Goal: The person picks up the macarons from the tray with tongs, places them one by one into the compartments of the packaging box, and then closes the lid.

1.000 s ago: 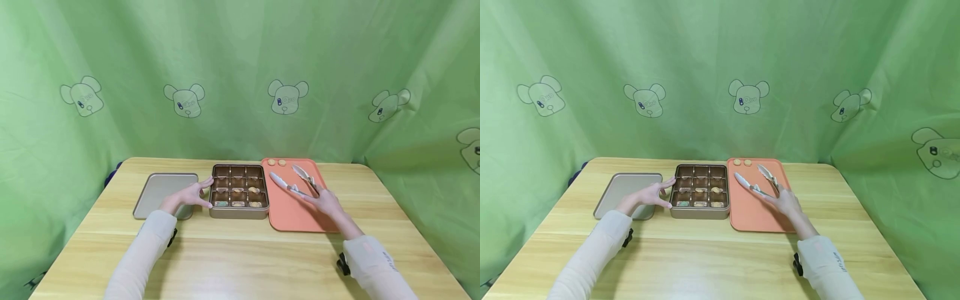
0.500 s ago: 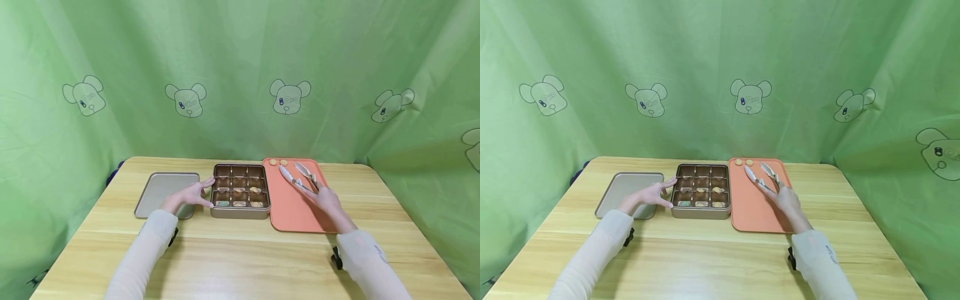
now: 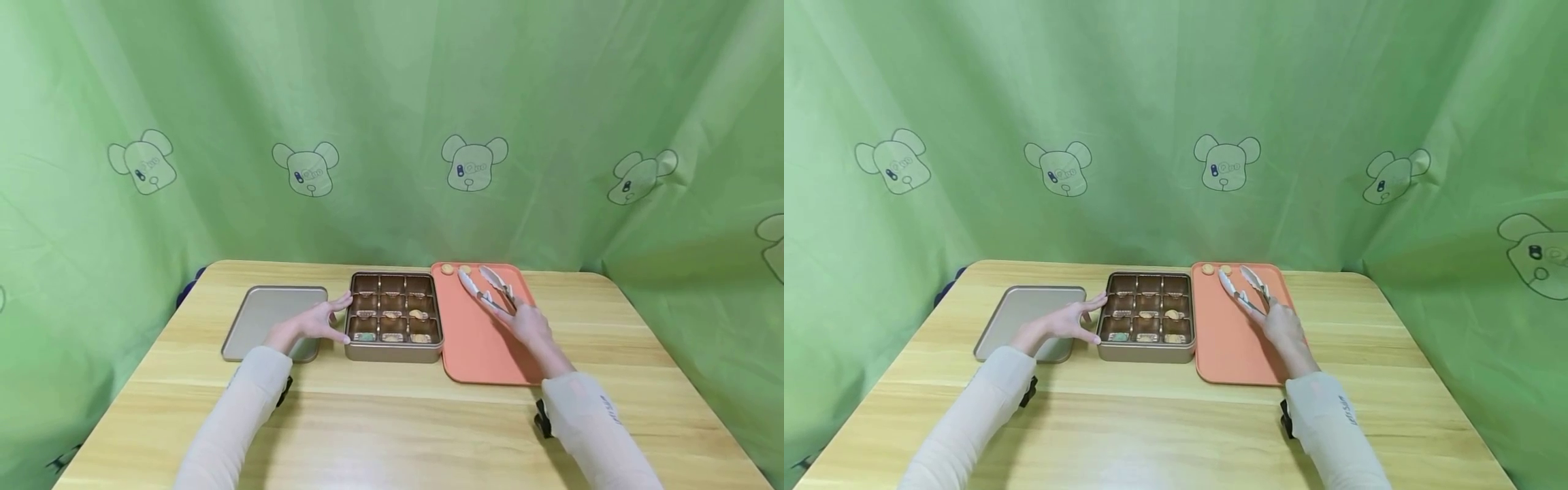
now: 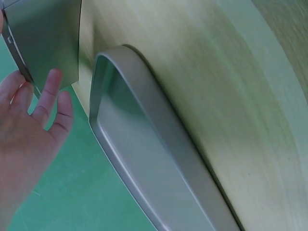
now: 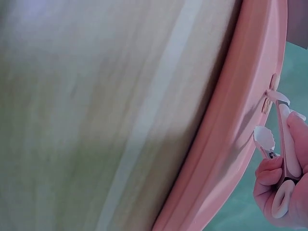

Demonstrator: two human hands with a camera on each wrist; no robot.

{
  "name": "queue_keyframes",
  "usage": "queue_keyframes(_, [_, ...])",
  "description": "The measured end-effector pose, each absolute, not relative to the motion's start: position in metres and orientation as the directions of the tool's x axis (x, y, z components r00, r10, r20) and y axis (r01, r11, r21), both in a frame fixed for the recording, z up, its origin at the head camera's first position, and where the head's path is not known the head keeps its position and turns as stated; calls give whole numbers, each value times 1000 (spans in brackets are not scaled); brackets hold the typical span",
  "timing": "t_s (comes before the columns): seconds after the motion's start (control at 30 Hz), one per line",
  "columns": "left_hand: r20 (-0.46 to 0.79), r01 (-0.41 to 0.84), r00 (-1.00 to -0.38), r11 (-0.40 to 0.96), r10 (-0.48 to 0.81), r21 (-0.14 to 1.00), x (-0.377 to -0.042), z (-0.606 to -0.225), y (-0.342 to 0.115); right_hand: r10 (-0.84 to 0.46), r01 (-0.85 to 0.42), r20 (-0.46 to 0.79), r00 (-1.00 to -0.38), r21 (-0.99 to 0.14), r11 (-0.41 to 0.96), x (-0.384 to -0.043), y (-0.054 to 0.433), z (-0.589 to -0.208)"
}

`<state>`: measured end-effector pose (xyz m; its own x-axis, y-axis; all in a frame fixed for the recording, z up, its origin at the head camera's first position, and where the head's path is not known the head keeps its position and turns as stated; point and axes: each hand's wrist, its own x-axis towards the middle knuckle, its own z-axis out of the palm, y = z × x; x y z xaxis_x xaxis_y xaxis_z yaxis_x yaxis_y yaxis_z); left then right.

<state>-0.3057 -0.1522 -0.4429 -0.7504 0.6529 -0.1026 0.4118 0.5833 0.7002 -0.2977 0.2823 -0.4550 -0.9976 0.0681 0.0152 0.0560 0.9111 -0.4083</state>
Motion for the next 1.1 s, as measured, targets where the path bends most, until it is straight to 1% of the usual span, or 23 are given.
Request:
queue_keyframes(0.17, [-109, 411, -744, 580, 659, 703, -306, -444, -150, 78, 70, 6, -997, -394, 916, -299, 282, -457])
queue_keyframes(0.37, [-116, 415, -745, 592, 657, 691, -307, -444, -148, 68, 45, 51, -996, -364, 930, -302, 283, -458])
queue_keyframes(0.6, [-120, 405, -747, 591, 654, 698, -307, -440, -148, 64, 35, 75, -995, -341, 939, -306, 283, -456])
queue_keyframes(0.93, [-119, 402, -756, 600, 644, 692, -305, -437, -151, 20, 2, 52, -998, -332, 943, -305, 287, -453])
queue_keyframes(1.1, [-126, 398, -753, 600, 646, 694, -304, -440, -151, 34, 22, 30, -999, -331, 943, -303, 285, -453])
